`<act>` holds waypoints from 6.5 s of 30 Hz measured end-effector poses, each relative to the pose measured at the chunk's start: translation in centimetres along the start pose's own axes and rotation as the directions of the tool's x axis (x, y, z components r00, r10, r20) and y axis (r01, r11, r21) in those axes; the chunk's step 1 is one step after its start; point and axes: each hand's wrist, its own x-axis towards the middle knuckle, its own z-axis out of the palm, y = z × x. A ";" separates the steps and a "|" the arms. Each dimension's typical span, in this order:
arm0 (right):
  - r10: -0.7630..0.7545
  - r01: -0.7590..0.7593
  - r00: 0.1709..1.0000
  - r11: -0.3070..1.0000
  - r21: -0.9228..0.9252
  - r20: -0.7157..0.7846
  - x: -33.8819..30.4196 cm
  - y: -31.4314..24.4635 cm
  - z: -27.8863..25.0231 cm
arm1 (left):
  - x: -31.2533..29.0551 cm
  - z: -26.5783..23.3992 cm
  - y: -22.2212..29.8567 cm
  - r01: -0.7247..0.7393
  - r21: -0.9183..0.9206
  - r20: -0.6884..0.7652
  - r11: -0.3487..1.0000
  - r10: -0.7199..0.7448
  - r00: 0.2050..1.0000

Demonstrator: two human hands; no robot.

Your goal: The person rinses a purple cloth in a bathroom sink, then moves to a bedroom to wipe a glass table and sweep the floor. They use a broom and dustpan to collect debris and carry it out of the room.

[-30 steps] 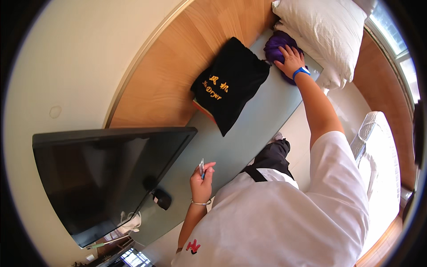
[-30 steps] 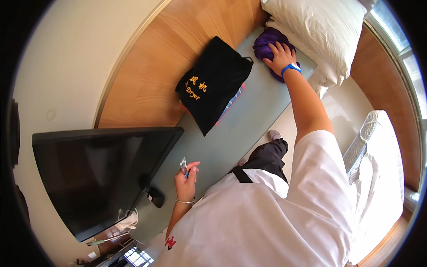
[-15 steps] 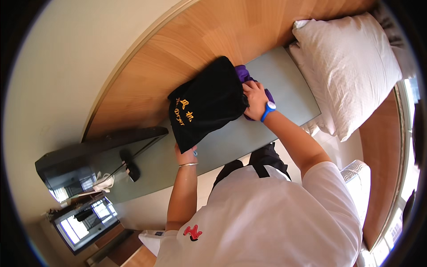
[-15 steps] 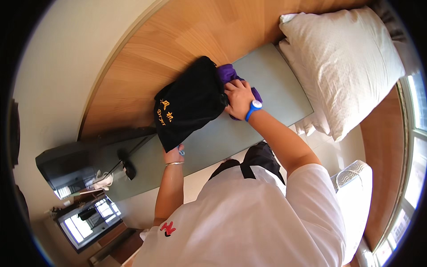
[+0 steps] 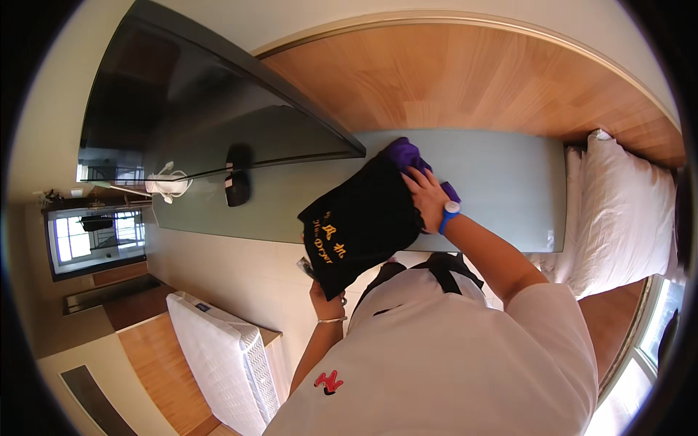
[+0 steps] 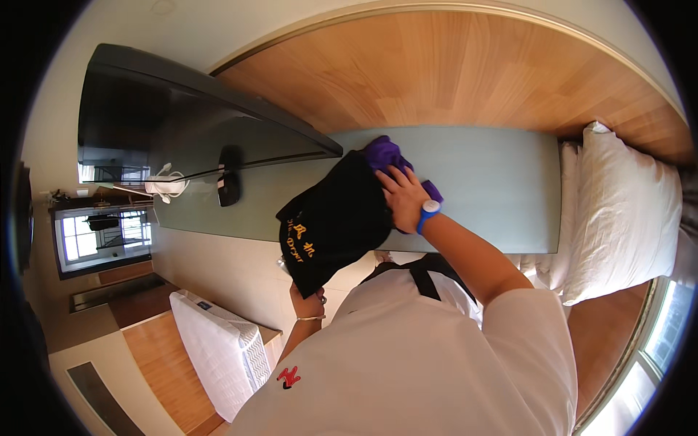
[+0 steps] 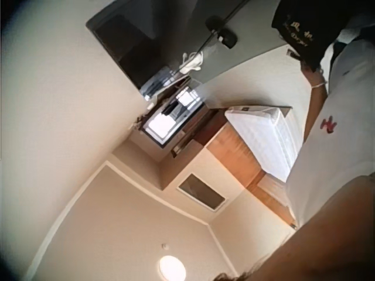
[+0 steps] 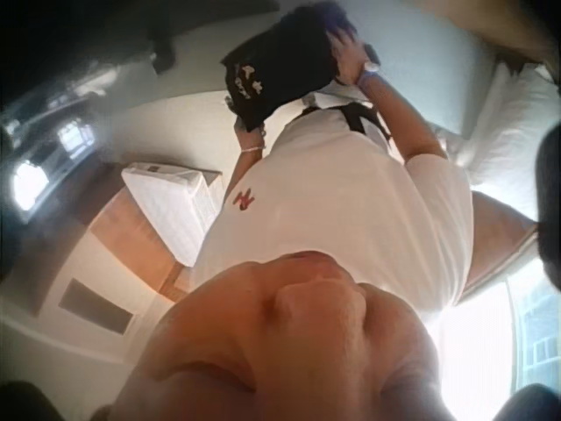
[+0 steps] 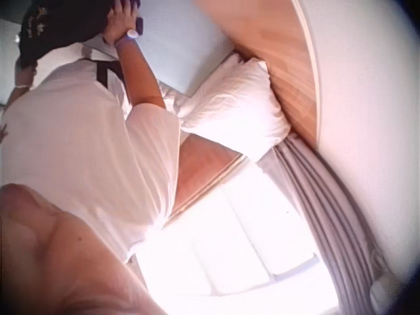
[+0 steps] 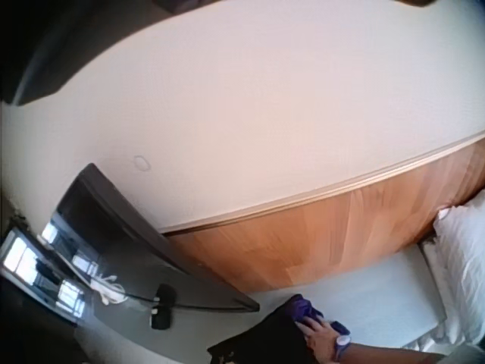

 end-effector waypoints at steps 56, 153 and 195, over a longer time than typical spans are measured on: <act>0.612 -0.272 0.786 0.474 0.838 -0.091 -13.6 -6.0 0.1 | 10.7 15.4 0.7 -0.177 0.092 0.510 0.980 0.106 0.854; -0.209 0.288 0.938 0.913 0.288 -0.275 100.0 -91.5 23.4 | 48.0 -114.3 -10.5 0.234 -0.635 -0.661 0.736 -0.674 0.329; -0.338 0.349 0.933 0.933 -0.082 0.127 166.3 -136.5 58.8 | 126.7 -160.2 31.1 0.350 -0.272 -0.030 0.897 -0.371 0.928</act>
